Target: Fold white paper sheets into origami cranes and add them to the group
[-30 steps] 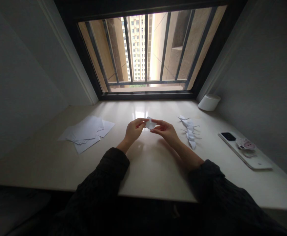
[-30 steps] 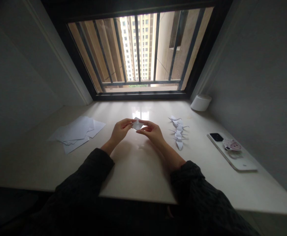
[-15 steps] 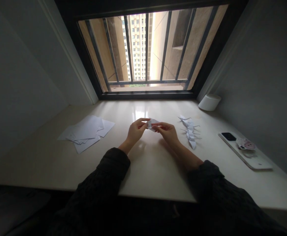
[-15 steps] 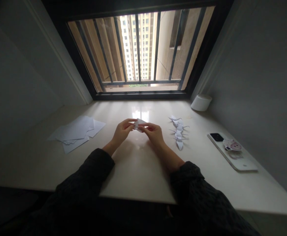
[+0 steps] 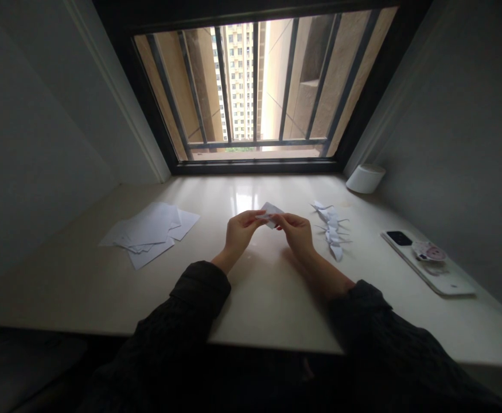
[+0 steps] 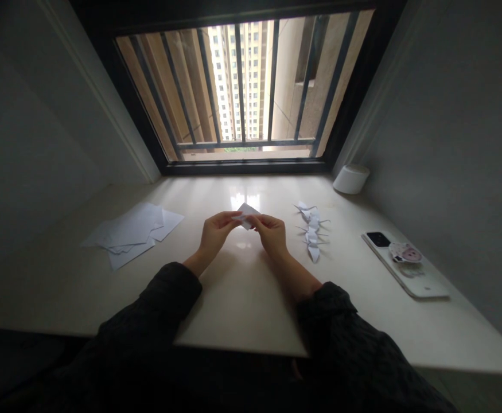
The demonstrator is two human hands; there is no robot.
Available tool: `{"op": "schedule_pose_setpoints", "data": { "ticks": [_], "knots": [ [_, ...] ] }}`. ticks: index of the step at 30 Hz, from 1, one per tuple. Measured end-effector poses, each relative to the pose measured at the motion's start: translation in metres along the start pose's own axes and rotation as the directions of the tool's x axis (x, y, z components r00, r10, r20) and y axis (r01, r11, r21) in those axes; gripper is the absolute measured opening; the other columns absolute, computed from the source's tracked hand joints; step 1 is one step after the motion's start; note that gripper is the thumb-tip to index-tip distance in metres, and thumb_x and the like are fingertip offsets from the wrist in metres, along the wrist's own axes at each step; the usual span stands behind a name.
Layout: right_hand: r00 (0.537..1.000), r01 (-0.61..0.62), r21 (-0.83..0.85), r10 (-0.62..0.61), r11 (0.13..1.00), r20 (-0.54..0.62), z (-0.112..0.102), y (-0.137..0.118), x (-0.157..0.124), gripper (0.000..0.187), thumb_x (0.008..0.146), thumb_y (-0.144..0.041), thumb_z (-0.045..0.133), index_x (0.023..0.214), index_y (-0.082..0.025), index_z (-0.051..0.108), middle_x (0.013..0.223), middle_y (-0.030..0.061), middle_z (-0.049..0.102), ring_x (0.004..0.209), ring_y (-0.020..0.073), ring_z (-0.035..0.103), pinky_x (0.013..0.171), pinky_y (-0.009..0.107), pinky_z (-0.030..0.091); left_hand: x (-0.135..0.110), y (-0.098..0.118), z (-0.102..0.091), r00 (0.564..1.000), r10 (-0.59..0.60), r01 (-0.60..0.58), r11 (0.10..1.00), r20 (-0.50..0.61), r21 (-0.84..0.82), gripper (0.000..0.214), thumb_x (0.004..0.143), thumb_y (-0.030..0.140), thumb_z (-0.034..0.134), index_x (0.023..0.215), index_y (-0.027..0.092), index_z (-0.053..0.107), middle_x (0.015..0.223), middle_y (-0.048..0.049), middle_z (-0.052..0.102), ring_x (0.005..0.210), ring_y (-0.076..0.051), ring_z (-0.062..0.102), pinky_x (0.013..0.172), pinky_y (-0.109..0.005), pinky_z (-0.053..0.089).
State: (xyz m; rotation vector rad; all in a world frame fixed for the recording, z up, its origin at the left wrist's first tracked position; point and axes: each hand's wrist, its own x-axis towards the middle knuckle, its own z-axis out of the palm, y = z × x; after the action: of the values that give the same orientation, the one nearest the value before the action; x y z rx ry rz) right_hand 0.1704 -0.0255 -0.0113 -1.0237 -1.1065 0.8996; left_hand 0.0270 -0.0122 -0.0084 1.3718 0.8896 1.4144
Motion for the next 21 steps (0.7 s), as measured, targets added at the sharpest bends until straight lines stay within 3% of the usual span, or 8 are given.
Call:
{"op": "schedule_pose_setpoints", "data": {
  "ticks": [9, 13, 17, 21],
  "knots": [
    [1.0, -0.001, 0.036, 0.002, 0.999, -0.028, 0.0004, 0.0023, 0.0011, 0.016, 0.064, -0.039, 0.075, 0.065, -0.023, 0.074, 0.059, 0.0002, 0.067, 0.054, 0.0128, 0.055, 0.055, 0.028, 0.046, -0.0019, 0.0043, -0.0001, 0.998, -0.033, 0.036, 0.998, -0.053, 0.055, 0.03, 0.063, 0.032, 0.078, 0.09, 0.02, 0.075, 0.093, -0.0065, 0.073, 0.091, -0.025, 0.068, 0.091, -0.04, 0.049],
    [1.0, 0.017, 0.064, -0.017, 0.998, -0.001, 0.0007, 0.0013, 0.0003, 0.015, 0.062, -0.035, 0.077, 0.072, -0.024, 0.076, 0.067, 0.0011, 0.071, 0.059, 0.0143, 0.06, 0.06, 0.03, 0.049, -0.001, 0.005, 0.0002, 0.995, -0.014, 0.019, 0.999, -0.103, 0.042, 0.03, 0.062, 0.03, 0.079, 0.09, 0.019, 0.074, 0.095, -0.0065, 0.073, 0.092, -0.025, 0.068, 0.091, -0.04, 0.05],
    [0.998, -0.007, 0.109, 0.0, 0.994, 0.064, 0.0014, 0.0006, -0.0008, 0.026, 0.057, -0.032, 0.08, 0.082, -0.024, 0.075, 0.067, 0.0013, 0.072, 0.062, 0.0169, 0.064, 0.066, 0.034, 0.052, 0.0012, 0.0052, -0.002, 0.99, 0.016, -0.011, 0.999, -0.141, 0.032, 0.03, 0.062, 0.029, 0.079, 0.09, 0.02, 0.074, 0.097, -0.0064, 0.072, 0.093, -0.025, 0.068, 0.093, -0.041, 0.049],
    [0.999, -0.014, 0.112, 0.01, 0.994, 0.038, 0.0011, 0.0019, 0.0002, 0.021, 0.06, -0.036, 0.079, 0.077, -0.023, 0.076, 0.068, 0.0025, 0.072, 0.06, 0.0164, 0.063, 0.063, 0.034, 0.051, 0.0011, 0.0061, -0.002, 0.991, 0.01, -0.006, 1.0, -0.135, 0.028, 0.029, 0.061, 0.028, 0.079, 0.089, 0.021, 0.074, 0.095, -0.0051, 0.072, 0.091, -0.024, 0.068, 0.093, -0.041, 0.05]
  ]
}}
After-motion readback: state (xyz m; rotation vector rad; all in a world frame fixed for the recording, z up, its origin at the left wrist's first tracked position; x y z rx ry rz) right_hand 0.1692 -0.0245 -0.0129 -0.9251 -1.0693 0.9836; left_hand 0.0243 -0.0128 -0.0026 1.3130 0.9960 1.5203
